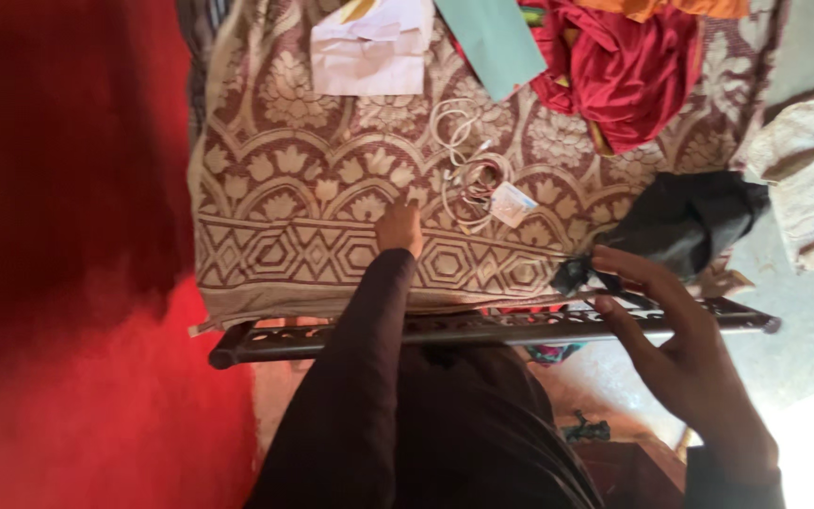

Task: The person picks up various small items from a bed, including a spool of wire, nail polish bottles, a charger, and a notebook, and places them onto a red shelf. The person handles each item individually, moving them from the bed to the shelf.

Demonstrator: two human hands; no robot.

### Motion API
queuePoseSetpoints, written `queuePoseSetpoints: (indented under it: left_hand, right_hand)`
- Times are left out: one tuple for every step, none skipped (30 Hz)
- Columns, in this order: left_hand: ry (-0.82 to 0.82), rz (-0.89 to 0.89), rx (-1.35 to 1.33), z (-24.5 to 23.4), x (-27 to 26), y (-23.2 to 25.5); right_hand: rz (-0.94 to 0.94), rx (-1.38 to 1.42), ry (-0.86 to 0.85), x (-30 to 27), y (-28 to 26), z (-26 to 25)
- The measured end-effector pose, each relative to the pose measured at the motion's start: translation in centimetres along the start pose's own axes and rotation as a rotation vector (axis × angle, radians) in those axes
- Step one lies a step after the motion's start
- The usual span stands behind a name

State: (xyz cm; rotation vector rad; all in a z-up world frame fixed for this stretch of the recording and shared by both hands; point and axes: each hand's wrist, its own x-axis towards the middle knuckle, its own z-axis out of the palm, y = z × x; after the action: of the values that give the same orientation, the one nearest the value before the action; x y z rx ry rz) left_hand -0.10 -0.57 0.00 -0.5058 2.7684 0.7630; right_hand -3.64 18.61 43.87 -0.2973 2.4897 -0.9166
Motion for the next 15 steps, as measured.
queuePoseSetpoints:
  left_hand:
    - [-0.001, -0.017, -0.042, -0.3, -0.3, -0.1]
    - [-0.001, -0.035, -0.084, -0.8, -0.7, -0.3]
    - [0.010, -0.052, -0.181, -1.5, -1.0, -0.3]
    - [0.022, -0.069, -0.279, -2.4, -1.4, -0.2]
    - [0.044, -0.076, -0.377, -3.5, -0.9, 0.2]
    - [0.035, -0.077, -0.612, -4.7, -0.9, 0.8]
    - [0.024, -0.061, -0.851, -6.1, -0.7, 2.0]
    - [0.009, -0.041, -1.089, -8.1, -0.6, 3.3]
    - [-0.029, 0.011, -1.187, -10.4, -0.9, 4.6]
    - [-0.070, 0.064, -1.285, -13.0, -1.3, 6.0]
    - [-0.115, 0.109, -1.336, -15.8, -2.1, 7.2]
    - [-0.161, 0.154, -1.386, -18.5, -3.0, 8.5]
    - [-0.129, 0.215, -1.429, -21.1, -3.7, 9.7]
    - [-0.097, 0.278, -1.472, -23.4, -4.5, 11.1]
    - [-0.064, 0.347, -1.512, -25.4, -5.0, 12.1]
  right_hand:
    - [-0.020, -0.022, -0.009, 0.2, 0.0, -0.1]
    - [-0.040, -0.045, -0.018, 0.5, -0.1, -0.1]
    - [-0.071, -0.051, -0.022, 0.7, -0.1, -0.2]
    - [-0.103, -0.056, -0.025, 0.9, -0.1, -0.4]
    - [-0.140, -0.064, -0.018, 1.3, -0.2, -0.6]
    - [-0.104, -0.029, -0.008, 1.6, -0.4, -0.7]
    - [-0.068, 0.002, 0.014, 1.7, -0.6, -0.7]
    - [-0.032, 0.033, 0.036, 1.9, -0.9, -0.7]
    - [-0.031, 0.071, 0.043, 2.3, -1.1, -0.7]
    - [-0.030, 0.109, 0.051, 3.0, -1.3, -0.7]
    - [-0.028, 0.150, 0.053, 3.5, -1.7, -0.8]
    - [-0.027, 0.170, 0.056, 3.8, -2.2, -0.9]
    - [-0.036, 0.195, 0.056, 4.4, -2.8, -0.7]
    - [-0.045, 0.220, 0.055, 4.8, -3.5, -0.6]
    - [-0.099, 0.220, 0.060, 5.0, -4.1, -0.6]
